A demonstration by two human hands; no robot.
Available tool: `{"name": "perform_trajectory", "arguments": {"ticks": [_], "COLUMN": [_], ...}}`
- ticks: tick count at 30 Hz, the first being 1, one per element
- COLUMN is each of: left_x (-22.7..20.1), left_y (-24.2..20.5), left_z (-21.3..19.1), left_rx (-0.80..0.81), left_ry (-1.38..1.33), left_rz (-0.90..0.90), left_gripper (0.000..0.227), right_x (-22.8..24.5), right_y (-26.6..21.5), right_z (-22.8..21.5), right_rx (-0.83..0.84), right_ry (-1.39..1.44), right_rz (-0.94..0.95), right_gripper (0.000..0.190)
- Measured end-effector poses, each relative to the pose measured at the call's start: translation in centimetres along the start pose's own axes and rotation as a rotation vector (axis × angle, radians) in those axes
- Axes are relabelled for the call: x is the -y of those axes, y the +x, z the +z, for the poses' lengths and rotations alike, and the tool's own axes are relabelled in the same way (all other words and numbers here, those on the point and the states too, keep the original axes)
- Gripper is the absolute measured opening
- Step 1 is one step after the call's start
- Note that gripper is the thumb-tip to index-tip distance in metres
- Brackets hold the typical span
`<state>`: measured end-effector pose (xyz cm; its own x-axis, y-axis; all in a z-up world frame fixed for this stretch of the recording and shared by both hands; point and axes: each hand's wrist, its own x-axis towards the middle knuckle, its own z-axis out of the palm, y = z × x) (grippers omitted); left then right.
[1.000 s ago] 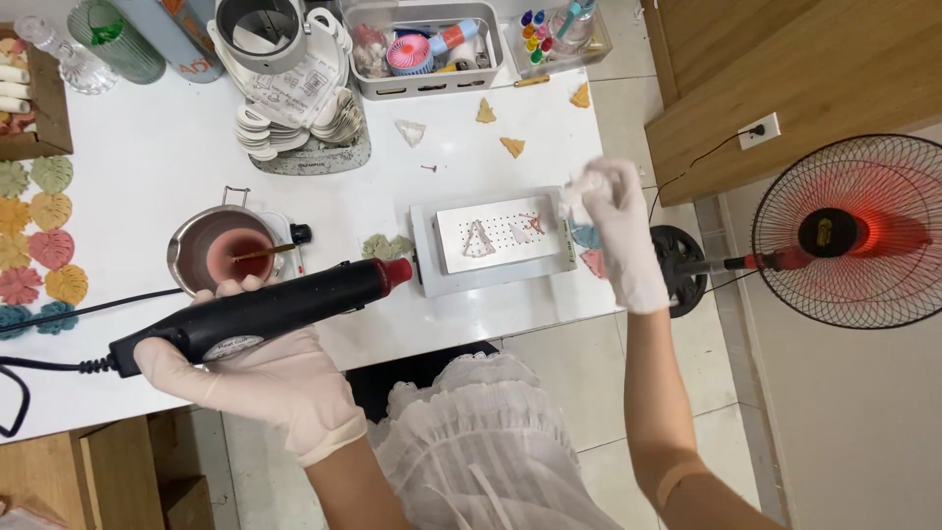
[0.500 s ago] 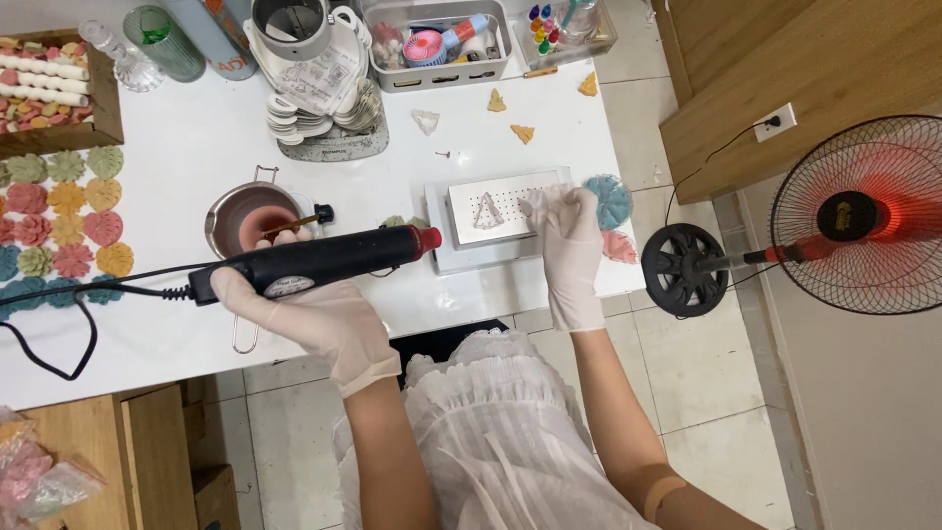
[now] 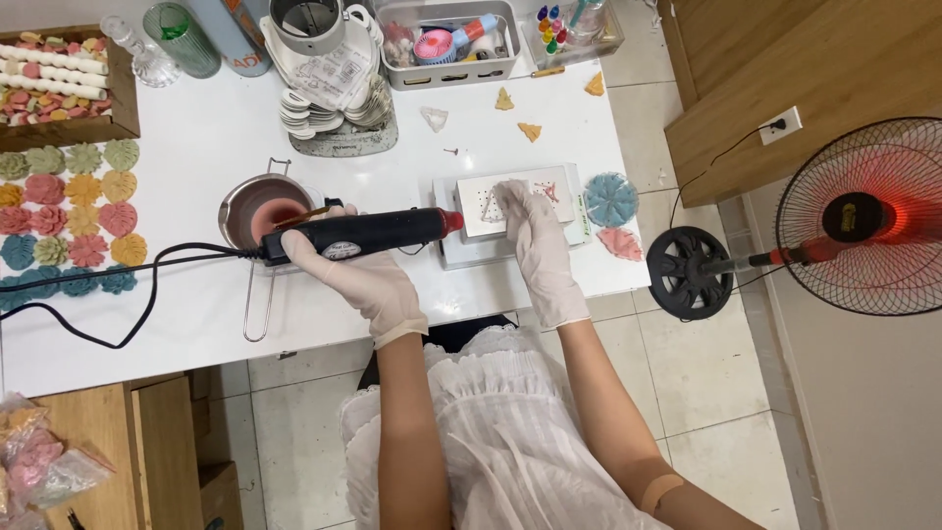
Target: Using a heat gun to smooth wax components and cleaning small wax items with a tissue while wearing gloves.
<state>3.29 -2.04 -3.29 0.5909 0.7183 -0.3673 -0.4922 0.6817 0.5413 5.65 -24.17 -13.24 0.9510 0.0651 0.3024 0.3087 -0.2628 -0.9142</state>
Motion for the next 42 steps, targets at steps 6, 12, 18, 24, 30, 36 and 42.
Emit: {"name": "perform_trajectory", "arguments": {"ticks": [6, 12, 18, 24, 30, 36, 42], "left_x": [2.1, 4.0, 4.9, 5.5, 5.2, 4.1, 3.2], "left_y": [1.6, 3.4, 3.8, 2.9, 3.3, 4.1, 3.7], "left_z": [-1.3, -1.6, 0.0, 0.8, -1.5, -2.8, -3.0], "left_rx": [-0.020, -0.079, -0.106, -0.153, -0.101, -0.047, -0.020], "left_ry": [0.042, 0.010, -0.038, -0.015, -0.025, -0.141, -0.106], "left_rz": [0.007, -0.022, -0.006, -0.048, 0.011, -0.052, -0.011], "left_gripper": [0.064, 0.071, 0.076, 0.081, 0.079, 0.074, 0.080], "right_x": [4.1, 5.0, 4.0, -0.3, -3.4, -4.1, -3.4], "right_y": [0.5, 1.3, 1.7, 1.2, 0.8, 1.0, 1.3], "right_z": [0.3, 1.2, 2.2, 1.8, 1.4, 0.7, 1.2], "right_rx": [-0.037, -0.069, -0.126, -0.218, -0.182, -0.098, -0.152], "right_ry": [-0.102, -0.141, 0.073, 0.120, 0.115, 0.102, 0.262], "right_rz": [0.167, 0.410, 0.403, 0.458, 0.360, 0.273, 0.484], "right_gripper": [0.050, 0.028, 0.017, 0.018, 0.021, 0.020, 0.018]}}
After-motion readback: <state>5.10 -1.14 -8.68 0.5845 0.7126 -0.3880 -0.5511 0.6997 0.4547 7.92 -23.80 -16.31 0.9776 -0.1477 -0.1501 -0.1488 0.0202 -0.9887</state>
